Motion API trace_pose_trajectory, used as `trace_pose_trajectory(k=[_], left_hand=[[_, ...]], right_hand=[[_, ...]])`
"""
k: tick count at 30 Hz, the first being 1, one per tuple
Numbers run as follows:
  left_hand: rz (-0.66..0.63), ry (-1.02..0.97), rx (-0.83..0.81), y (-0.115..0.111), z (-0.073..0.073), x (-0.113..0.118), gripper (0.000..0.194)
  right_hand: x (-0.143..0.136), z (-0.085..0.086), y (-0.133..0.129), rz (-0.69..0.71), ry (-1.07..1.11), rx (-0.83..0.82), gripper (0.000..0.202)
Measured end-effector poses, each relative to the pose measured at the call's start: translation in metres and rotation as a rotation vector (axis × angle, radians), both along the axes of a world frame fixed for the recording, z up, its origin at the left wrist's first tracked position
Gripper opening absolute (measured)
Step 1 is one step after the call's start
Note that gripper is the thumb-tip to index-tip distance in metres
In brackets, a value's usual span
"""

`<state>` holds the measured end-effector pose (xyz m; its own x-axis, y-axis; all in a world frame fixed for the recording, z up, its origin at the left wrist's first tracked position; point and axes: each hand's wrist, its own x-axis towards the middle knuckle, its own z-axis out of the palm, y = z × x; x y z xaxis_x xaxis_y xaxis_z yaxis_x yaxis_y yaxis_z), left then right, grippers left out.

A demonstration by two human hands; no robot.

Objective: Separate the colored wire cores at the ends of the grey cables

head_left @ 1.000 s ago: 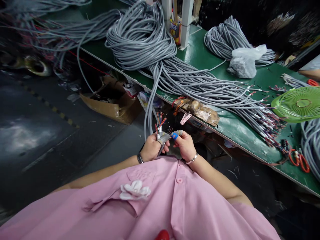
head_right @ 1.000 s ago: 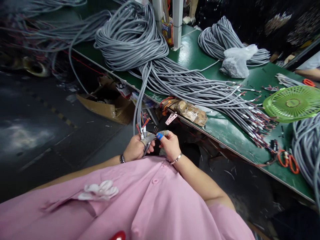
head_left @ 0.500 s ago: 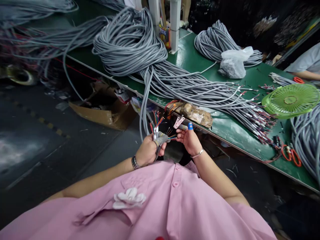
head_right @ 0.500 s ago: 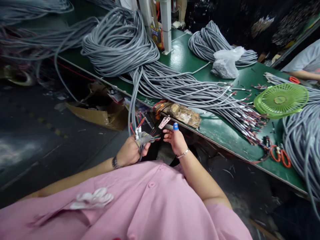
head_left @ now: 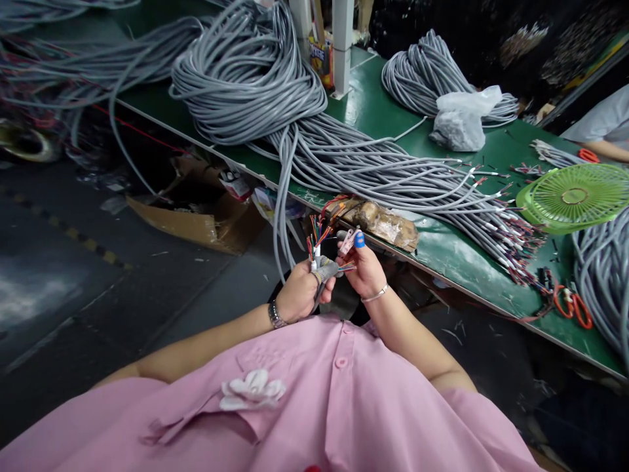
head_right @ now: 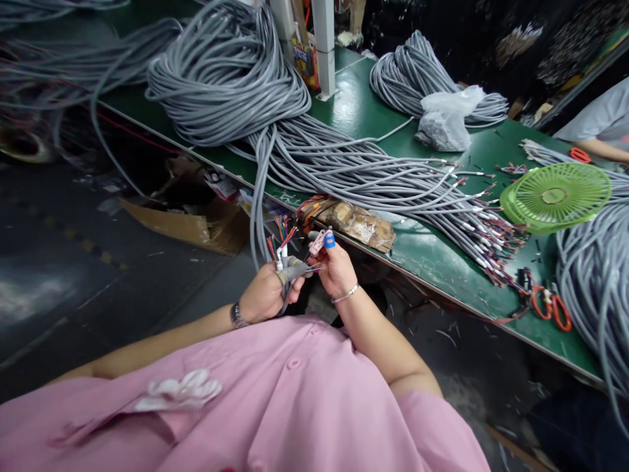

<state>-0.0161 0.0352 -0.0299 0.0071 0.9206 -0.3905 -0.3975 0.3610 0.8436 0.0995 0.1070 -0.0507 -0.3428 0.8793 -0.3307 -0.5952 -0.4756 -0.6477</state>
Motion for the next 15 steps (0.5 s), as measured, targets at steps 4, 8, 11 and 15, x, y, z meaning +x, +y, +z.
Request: trace_pose_trajectory(k=[4, 8, 11, 15], left_hand=[[-0.008, 0.016, -0.015, 0.0004, -0.0017, 0.0016, 0.028], [-0.006, 0.015, -0.029, 0.0005, -0.0036, 0.0024, 0.030], [-0.005, 0.011, -0.035, 0.0005, -0.0043, 0.0025, 0.029], [-0.001, 0.024, -0.049, 0.0006, -0.0042, 0.0025, 0.029]], right_hand=[[-0.0016, 0.0013, 0.0000, -0.022, -0.039, -0.014, 0.037], [-0.0004, 0.0025, -0.0012, 0.004, -0.036, -0.018, 0.038], [0.0006, 0.0027, -0.0016, 0.023, 0.011, -0.015, 0.038], [0.0014, 0.0022, -0.0011, 0.025, 0.057, -0.026, 0.037]])
